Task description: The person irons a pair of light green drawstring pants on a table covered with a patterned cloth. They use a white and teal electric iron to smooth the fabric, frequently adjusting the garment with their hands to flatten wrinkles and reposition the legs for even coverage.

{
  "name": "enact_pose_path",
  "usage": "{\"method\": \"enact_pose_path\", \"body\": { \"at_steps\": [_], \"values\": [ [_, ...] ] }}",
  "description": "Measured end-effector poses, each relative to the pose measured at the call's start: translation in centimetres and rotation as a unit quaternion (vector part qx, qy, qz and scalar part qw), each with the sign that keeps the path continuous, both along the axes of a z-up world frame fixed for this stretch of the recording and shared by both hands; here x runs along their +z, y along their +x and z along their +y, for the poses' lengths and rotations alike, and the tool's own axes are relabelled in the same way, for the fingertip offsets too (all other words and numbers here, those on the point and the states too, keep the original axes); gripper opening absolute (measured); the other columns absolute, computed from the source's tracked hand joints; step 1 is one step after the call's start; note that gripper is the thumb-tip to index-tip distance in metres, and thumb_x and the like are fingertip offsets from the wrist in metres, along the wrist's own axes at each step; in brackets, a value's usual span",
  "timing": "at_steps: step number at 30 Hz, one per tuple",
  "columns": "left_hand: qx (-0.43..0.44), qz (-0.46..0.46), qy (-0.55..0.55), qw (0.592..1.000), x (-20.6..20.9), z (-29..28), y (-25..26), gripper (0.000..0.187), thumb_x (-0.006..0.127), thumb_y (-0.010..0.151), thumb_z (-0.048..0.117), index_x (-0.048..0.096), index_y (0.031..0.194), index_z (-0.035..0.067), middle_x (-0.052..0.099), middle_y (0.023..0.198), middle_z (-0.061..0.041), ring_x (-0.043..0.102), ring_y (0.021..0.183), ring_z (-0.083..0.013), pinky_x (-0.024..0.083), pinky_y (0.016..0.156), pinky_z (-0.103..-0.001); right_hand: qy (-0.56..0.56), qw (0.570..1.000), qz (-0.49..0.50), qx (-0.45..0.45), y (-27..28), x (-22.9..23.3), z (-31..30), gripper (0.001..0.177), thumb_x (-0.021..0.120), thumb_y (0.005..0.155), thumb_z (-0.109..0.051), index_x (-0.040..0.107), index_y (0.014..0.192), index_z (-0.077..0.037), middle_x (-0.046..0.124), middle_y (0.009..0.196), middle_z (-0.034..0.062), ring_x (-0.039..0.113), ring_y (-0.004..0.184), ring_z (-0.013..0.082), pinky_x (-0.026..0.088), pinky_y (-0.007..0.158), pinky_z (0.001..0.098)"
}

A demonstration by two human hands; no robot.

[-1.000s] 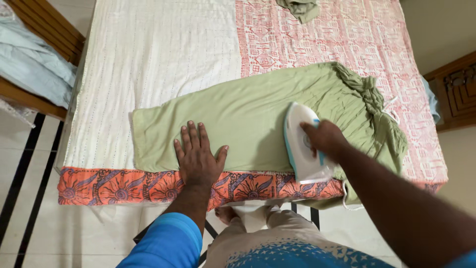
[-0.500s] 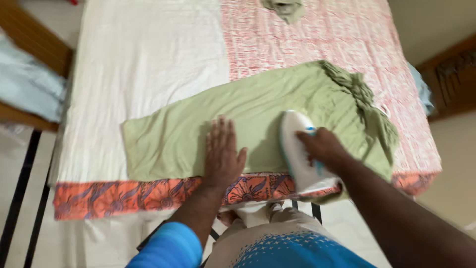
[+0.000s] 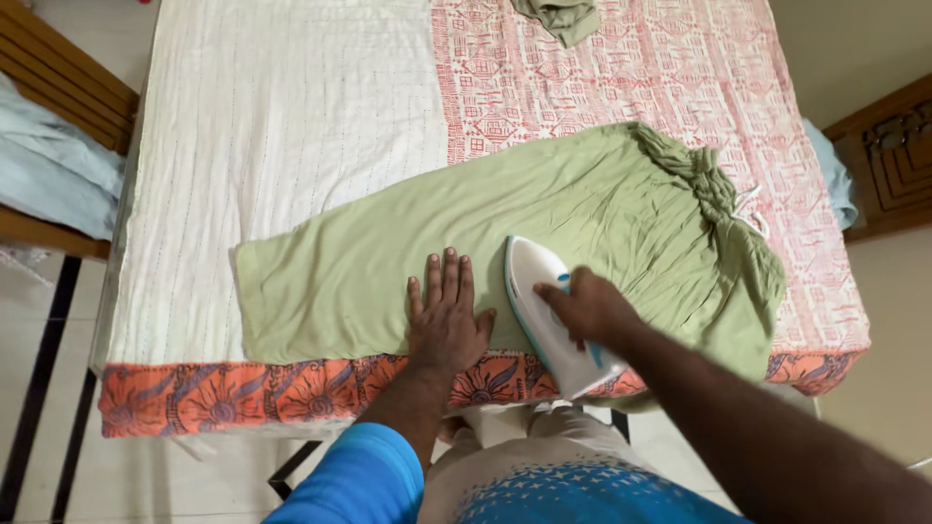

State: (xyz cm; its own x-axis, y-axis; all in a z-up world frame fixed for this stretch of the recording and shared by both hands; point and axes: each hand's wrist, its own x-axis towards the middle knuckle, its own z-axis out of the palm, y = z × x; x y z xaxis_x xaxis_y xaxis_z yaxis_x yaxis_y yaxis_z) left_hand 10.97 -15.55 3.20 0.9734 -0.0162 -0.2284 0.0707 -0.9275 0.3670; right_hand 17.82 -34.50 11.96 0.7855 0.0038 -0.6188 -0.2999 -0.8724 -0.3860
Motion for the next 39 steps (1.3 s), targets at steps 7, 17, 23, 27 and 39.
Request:
{"method": "enact_pose_path", "body": {
  "at_steps": [7, 17, 23, 27, 39],
  "values": [
    [-0.001, -0.01, -0.008, 1.0, 0.3, 0.3, -0.1, 0.09, 0.053, 0.094, 0.054, 0.013, 0.161, 0.008, 0.005, 0.17, -0.014, 0.001, 0.156, -0.0329, 0.003, 0.121, -0.058, -0.009, 0.998, -0.026, 0.061, 1.0, 0.1, -0.2, 0.066, 0.061, 0.094, -0.054, 0.056, 0.109, 0.01, 0.073, 0.069, 0.0206, 0.071, 0.052, 0.0278, 0.058, 0.053, 0.0391],
    [0.097, -0.015, -0.011, 0.995, 1.1, 0.6, -4.1, 0.107, 0.061, 0.086, 0.067, 0.015, 0.159, 0.005, 0.008, 0.17, -0.015, 0.001, 0.157, -0.0323, 0.002, 0.12, -0.063, -0.122, 0.893, -0.077, 0.426, 6.2, -1.1, -1.0, 0.07, 0.063, 0.086, -0.064, 0.057, 0.123, -0.005, 0.074, 0.097, 0.0223, 0.072, 0.096, 0.0409, 0.056, 0.087, 0.0534],
    [0.17, 0.096, 0.002, 0.981, 3.2, 0.1, -4.7, 0.12, 0.061, 0.081, 0.076, 0.002, 0.163, 0.01, -0.002, 0.171, -0.014, -0.008, 0.158, -0.0307, -0.002, 0.122, -0.061, -0.15, 0.841, -0.042, 0.518, 7.3, 1.7, -4.3, 0.07, 0.062, 0.083, -0.068, 0.056, 0.127, -0.015, 0.075, 0.098, 0.0183, 0.073, 0.097, 0.0384, 0.056, 0.086, 0.052],
    [0.167, 0.166, 0.014, 0.972, 4.0, -0.2, -3.7, 0.122, 0.057, 0.082, 0.08, -0.005, 0.163, 0.012, -0.012, 0.172, -0.013, -0.015, 0.158, -0.0305, -0.005, 0.123, -0.06, -0.128, 0.822, -0.071, 0.551, 8.0, 1.1, -1.3, 0.073, 0.062, 0.084, -0.069, 0.055, 0.129, -0.012, 0.074, 0.1, 0.0182, 0.072, 0.098, 0.0379, 0.056, 0.089, 0.0506],
    [0.172, 0.28, 0.062, 0.942, 4.2, -0.9, -2.2, 0.127, 0.054, 0.083, 0.083, -0.02, 0.163, 0.017, -0.027, 0.172, -0.008, -0.026, 0.158, -0.0277, -0.006, 0.125, -0.059, -0.127, 0.867, -0.1, 0.472, 14.6, -0.3, -7.2, 0.072, 0.063, 0.083, -0.069, 0.061, 0.12, -0.008, 0.074, 0.106, 0.0207, 0.071, 0.105, 0.038, 0.056, 0.092, 0.0507]
  ]
}}
